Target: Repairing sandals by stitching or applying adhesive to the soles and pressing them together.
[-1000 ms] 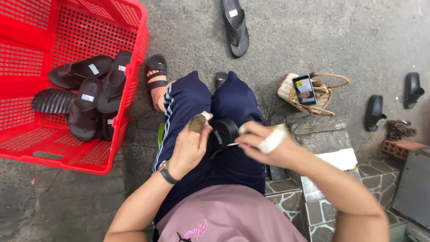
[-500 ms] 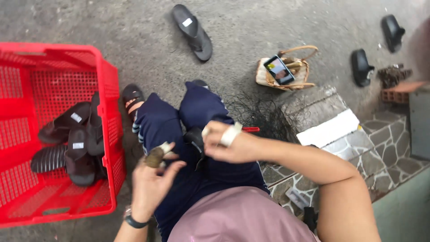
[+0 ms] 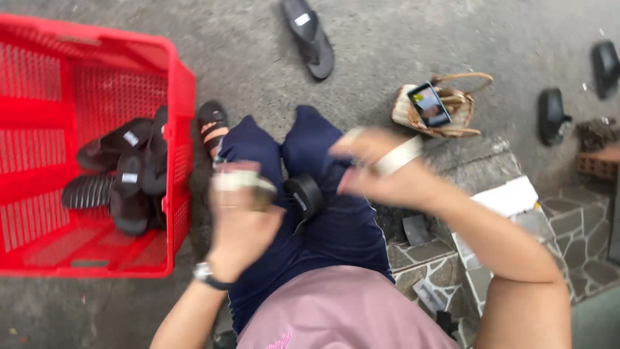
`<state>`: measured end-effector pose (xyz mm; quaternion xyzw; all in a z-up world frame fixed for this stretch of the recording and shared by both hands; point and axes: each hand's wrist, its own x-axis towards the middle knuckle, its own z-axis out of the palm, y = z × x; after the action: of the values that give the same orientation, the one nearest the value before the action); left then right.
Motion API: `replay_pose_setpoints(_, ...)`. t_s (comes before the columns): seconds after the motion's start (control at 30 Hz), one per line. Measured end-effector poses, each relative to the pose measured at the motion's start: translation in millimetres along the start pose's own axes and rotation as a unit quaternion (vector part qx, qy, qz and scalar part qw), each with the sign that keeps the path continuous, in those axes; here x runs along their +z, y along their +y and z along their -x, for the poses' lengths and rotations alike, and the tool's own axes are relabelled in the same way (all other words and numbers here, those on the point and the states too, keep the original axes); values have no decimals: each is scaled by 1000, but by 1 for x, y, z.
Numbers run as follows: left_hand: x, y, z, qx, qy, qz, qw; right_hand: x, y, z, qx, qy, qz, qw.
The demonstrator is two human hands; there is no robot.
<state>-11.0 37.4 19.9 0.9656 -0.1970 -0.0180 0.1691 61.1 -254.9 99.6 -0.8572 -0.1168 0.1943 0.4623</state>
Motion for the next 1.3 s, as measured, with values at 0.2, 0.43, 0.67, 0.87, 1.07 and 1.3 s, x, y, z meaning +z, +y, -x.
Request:
replay_pose_setpoints(0.2, -18, -6, -21, 45, -32, 506, 861, 56, 40, 1, -246, -134, 272, 921)
replay_pose_setpoints(0.43, 37, -36, -25, -173, 1, 723, 669, 63, 49, -24, -236, -213, 267, 910)
replay_pose_setpoints(0.67, -30, 10, -31, -150, -206, 488, 835, 50, -39, -18, -243, -148, 216, 934)
replay_pose_setpoints(0.87, -17, -97, 31, -384, -29, -237, 892, 36, -2, -7, -253, -198, 340, 884)
replay_pose_setpoints(1.07, 4, -1, -2, -22, 124, 356, 926, 34, -2, -14, -249, -217, 394, 858)
replay_pose_setpoints(1.3, 48, 38, -8, -15, -9, 393, 919, 32, -4, -13, -268, -225, 449, 822)
